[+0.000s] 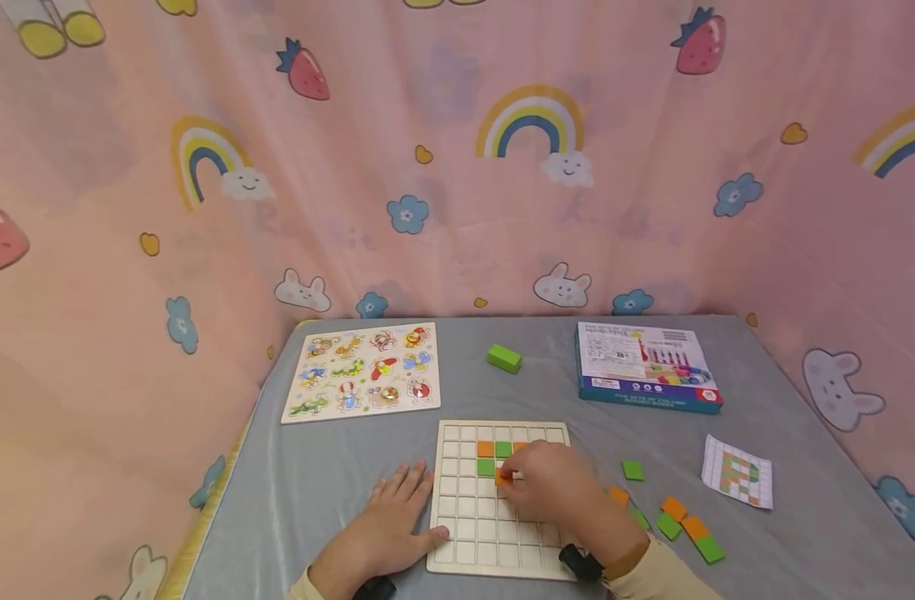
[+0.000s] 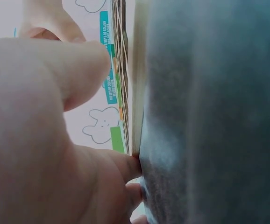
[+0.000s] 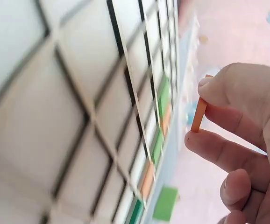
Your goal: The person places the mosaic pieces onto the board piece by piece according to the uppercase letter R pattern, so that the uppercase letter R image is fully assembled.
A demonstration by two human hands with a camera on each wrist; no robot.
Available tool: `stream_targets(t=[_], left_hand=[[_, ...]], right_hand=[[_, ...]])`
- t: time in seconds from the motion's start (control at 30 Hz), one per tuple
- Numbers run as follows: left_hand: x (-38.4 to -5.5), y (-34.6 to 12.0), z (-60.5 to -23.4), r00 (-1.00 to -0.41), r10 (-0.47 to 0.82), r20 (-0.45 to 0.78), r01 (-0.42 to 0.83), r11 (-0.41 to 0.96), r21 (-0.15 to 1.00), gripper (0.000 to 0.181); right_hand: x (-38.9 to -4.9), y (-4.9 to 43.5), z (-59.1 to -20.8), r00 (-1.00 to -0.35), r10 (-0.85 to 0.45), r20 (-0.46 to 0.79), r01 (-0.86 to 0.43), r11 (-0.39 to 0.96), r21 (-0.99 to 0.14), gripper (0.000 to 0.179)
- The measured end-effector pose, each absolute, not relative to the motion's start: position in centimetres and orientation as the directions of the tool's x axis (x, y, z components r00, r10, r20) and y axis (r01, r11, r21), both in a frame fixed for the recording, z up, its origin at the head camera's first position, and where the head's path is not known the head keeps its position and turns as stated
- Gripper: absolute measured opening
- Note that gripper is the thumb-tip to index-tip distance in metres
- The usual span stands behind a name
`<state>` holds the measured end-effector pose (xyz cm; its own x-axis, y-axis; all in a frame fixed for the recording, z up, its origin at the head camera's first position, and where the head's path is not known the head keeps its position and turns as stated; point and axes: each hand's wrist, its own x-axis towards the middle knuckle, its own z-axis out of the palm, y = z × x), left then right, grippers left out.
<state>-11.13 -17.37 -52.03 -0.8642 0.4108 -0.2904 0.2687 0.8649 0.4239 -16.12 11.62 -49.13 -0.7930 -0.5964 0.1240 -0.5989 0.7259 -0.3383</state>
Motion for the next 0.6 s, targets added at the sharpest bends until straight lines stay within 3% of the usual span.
stream_targets(t=[0.2,0.43,0.6], left_hand=[[-11.1,-17.1,-51.9,-0.868,0.398,-0.298,0.262,0.875,0.407,0.093],[-11.2,-17.0,-52.4,-0.869,0.402,-0.290,0.272,0.876,0.398,0.094],[-11.2,-17.3,-52.5,-0.872,0.398,-0.284,0.272,0.878,0.394,0.093]], right_hand=[[-16.0,9.6,-50.2,-0.729,-0.654,0.205,-0.684,0.685,-0.249,0.008],[-16.0,9.2,-50.6,-0.754,-0.647,0.113,-0.654,0.723,-0.222,0.009],[-16.3,8.7,-50.9,-0.747,-0.654,0.120,-0.662,0.713,-0.231,0.009]])
